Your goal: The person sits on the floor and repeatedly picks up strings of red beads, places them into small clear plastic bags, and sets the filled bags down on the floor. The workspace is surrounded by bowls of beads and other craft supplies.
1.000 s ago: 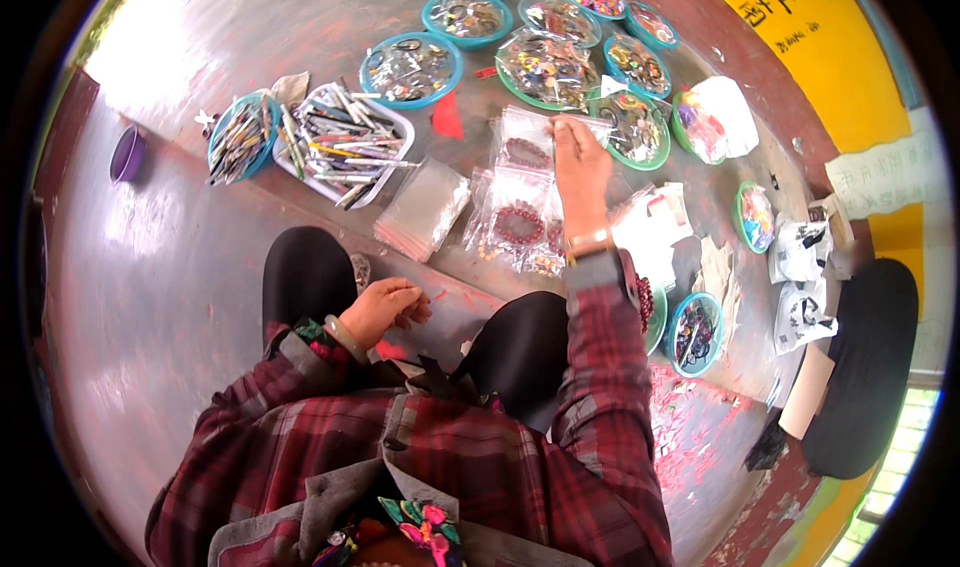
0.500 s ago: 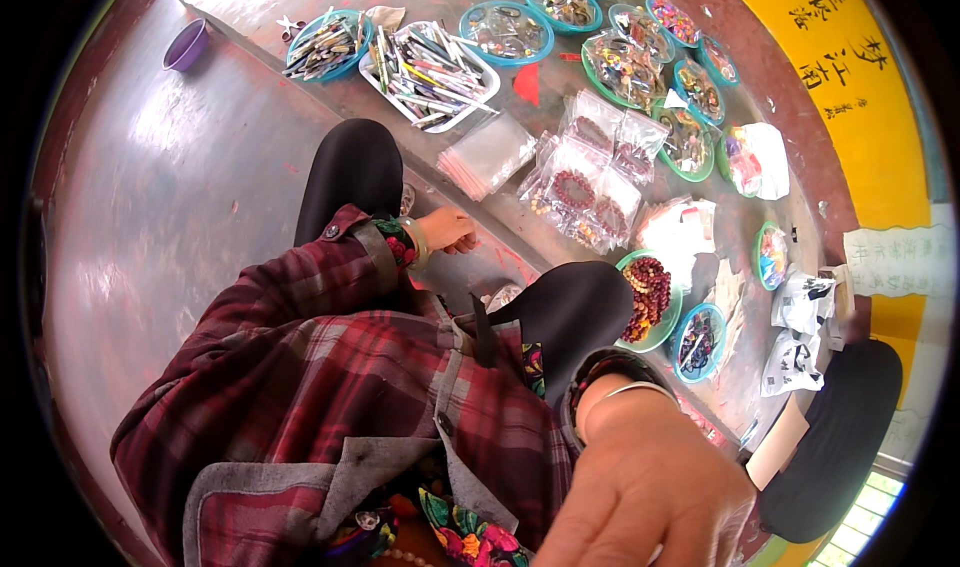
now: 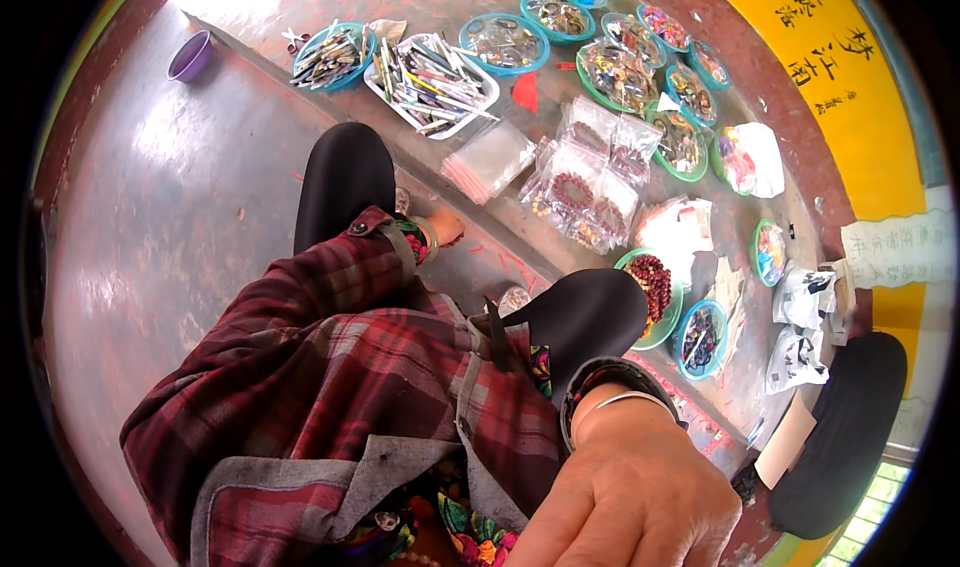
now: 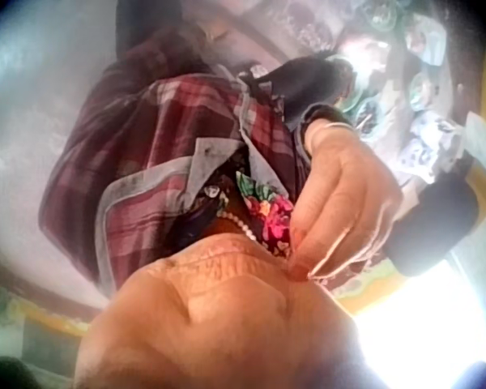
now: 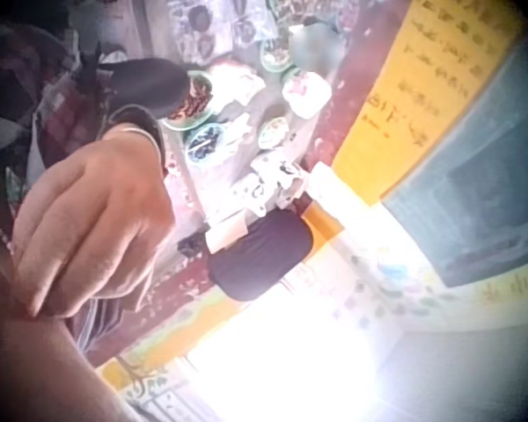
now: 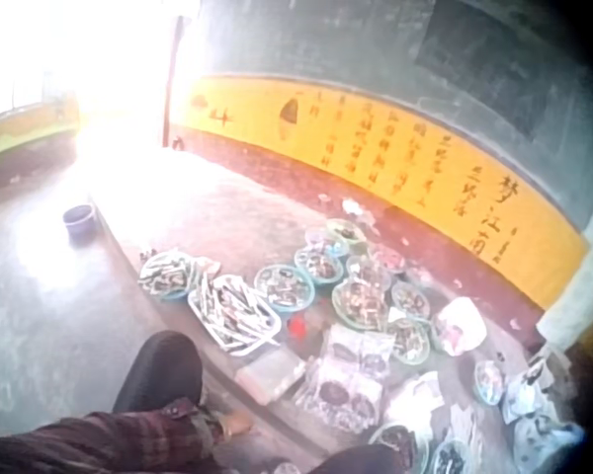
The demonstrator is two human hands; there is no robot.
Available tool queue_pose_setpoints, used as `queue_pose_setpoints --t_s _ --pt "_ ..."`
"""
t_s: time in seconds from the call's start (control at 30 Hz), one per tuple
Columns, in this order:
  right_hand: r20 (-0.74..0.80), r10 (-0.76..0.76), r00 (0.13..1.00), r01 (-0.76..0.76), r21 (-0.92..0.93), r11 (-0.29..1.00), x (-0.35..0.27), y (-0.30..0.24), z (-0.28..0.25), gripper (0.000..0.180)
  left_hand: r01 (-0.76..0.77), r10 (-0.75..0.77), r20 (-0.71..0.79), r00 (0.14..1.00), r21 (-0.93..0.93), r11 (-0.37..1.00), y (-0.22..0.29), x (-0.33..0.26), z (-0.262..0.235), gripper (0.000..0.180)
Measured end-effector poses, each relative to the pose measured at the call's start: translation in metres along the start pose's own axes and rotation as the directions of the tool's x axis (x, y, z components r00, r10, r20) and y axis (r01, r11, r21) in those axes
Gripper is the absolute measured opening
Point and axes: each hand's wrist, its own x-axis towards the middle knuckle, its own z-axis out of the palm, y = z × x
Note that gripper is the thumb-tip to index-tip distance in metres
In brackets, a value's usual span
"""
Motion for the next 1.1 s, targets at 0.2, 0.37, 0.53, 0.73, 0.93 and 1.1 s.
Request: queue_pose_setpoints --t_s 0.2,0.37,0.53,0.73,0.93,1.1 --pt "-0.055 -0.007 0.998 0.015 0.142 0.99 -0.019 -0.002 -0.012 0.02 -0.082 0.269 -0.48 0.835 0.376 0.923 0.025 -0.01 0.0 0.021" --pt "-0.335 0.155 0.93 -0.199 -0.104 0.974 -0.111 0.008 -0.086 0.039 -0.129 0.317 -0.382 0.868 0.442 0.887 0.032 0.0 -0.01 0.026" --pt "-0.997 0.045 0.059 -0.104 0.039 0.994 -0.203 0.033 -0.145 0.031 -0.184 0.373 -0.336 0.865 0.479 0.858 0.044 0.019 -0.003 0.03" --pt "-0.987 0.158 -0.019 -0.083 0.159 0.984 -0.213 0.04 -0.156 0.029 -0.253 0.502 -0.311 0.807 0.586 0.77 0.047 0.048 0.0 0.03" --pt "-0.981 0.183 -0.056 -0.058 0.187 0.981 -0.221 0.042 -0.156 0.028 -0.157 0.381 -0.314 0.87 0.556 0.816 0.047 0.073 0.0 0.026" --pt "-0.976 0.19 -0.11 -0.119 0.202 0.972 -0.223 0.038 -0.156 0.026 -0.086 0.337 -0.344 0.877 0.577 0.812 0.056 0.072 -0.001 0.027"
